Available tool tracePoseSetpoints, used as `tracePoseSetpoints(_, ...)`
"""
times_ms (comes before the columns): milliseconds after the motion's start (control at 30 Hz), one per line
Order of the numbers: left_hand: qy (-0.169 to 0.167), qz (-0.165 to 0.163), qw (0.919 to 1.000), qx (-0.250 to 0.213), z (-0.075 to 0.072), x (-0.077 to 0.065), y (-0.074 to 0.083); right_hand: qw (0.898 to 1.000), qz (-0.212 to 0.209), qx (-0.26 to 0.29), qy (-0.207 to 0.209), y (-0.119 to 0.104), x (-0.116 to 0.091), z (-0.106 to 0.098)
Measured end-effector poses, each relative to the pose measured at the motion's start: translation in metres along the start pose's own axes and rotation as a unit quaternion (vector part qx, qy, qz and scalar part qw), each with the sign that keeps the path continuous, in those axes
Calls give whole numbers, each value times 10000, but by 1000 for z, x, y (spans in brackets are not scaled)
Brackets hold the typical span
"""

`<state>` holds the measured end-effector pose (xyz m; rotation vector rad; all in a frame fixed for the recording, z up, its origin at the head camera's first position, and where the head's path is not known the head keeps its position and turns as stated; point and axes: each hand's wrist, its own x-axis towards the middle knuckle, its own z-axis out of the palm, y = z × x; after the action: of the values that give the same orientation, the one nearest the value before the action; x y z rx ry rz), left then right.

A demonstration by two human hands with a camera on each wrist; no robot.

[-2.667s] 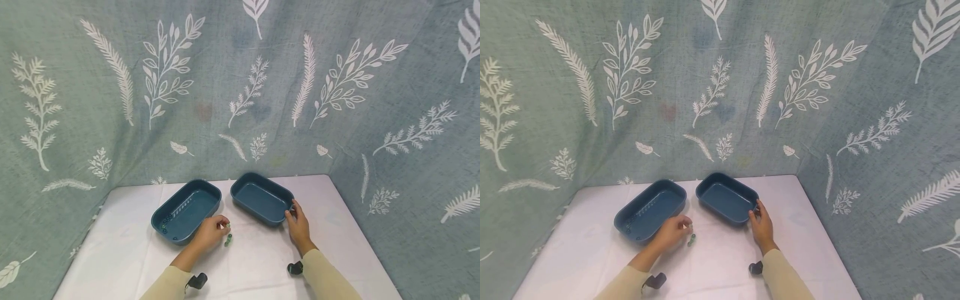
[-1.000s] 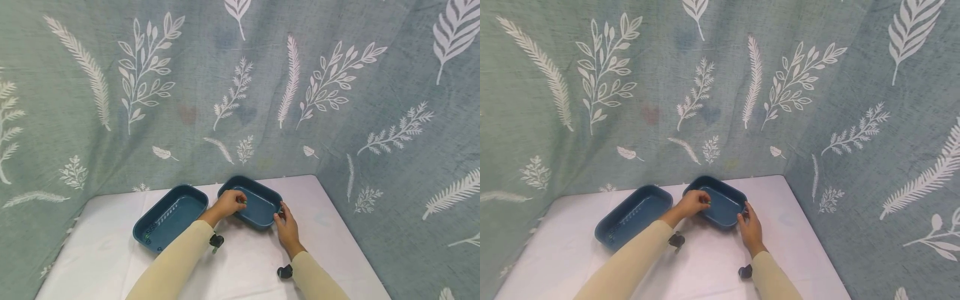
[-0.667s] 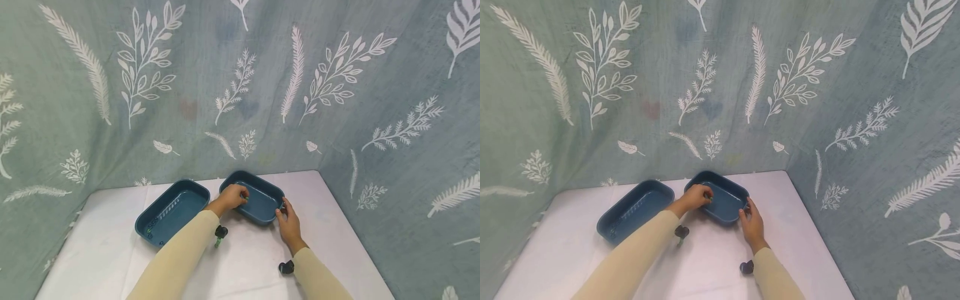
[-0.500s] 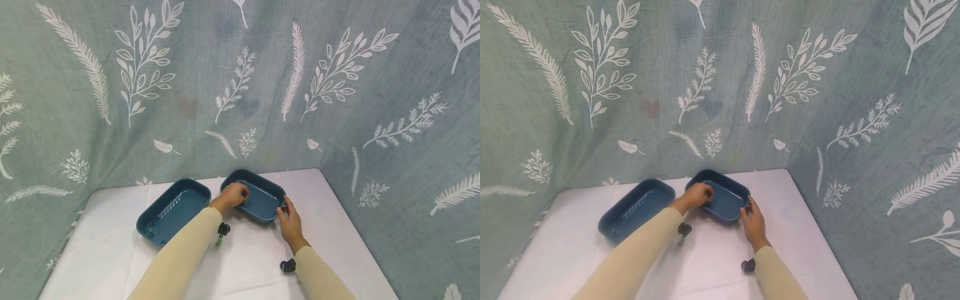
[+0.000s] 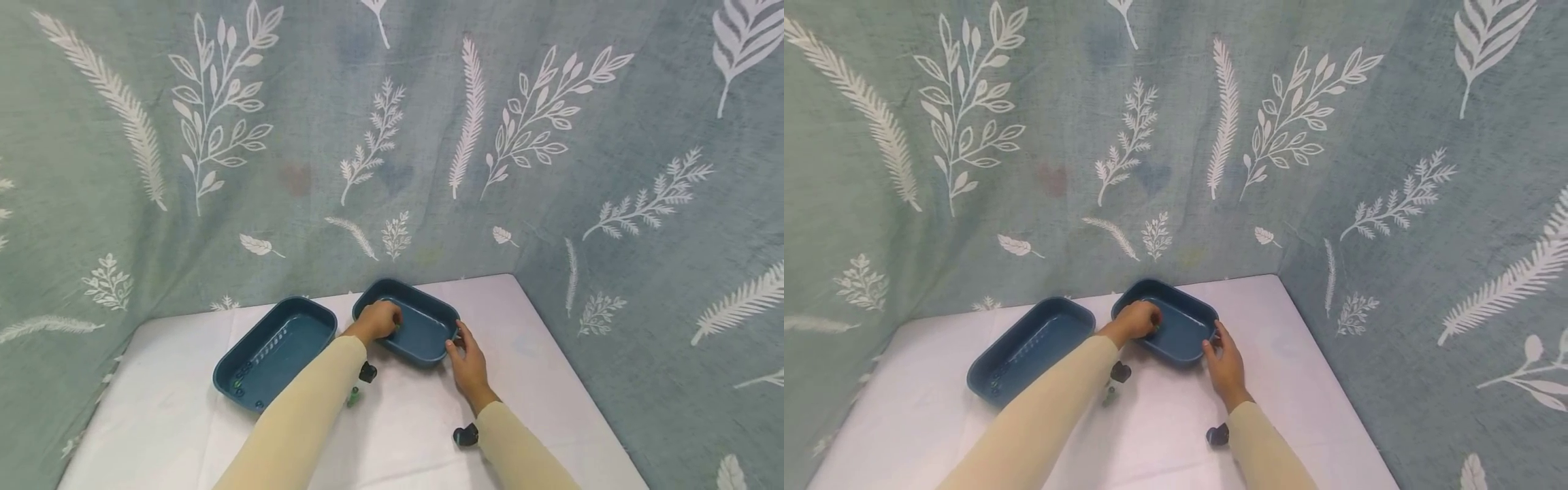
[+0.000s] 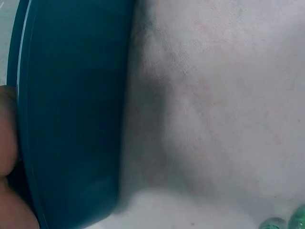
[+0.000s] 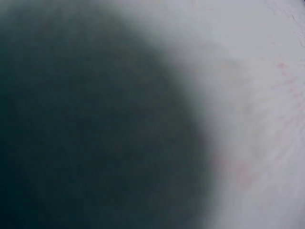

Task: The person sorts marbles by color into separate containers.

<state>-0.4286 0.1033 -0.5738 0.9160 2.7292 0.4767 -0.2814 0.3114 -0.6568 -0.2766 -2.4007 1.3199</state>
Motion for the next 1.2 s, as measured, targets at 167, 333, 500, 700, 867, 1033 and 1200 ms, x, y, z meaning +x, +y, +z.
tracePoseSetpoints(167,-25,-164,9999,24,4,1,-5,10000,60,23,-51,-3,-3,6)
tracePoseSetpoints(333,-8,-293,9996,40,7,-2,-10,9999,21,-32,-119,-3,-4,10)
tracePoseSetpoints(500,-119,-434,9990,-49,6,-6,-9,9999,43,-56,-150,-9,-6,11)
tracePoseSetpoints(700,-221,-475,9986,-11,4,-6,-9,9999,-44,-31,-119,-12,-7,10)
tracePoseSetpoints(867,-105,-74,9999,88,1,-2,-12,9997,-217,-51,-56,-9,-4,8)
tracePoseSetpoints(1033,11,448,9990,44,-8,-1,-12,9999,-142,-58,-18,-8,-2,3)
tracePoseSetpoints(1200,44,878,9961,-47,-16,-10,-9,9998,-97,-180,26,-8,-2,-3)
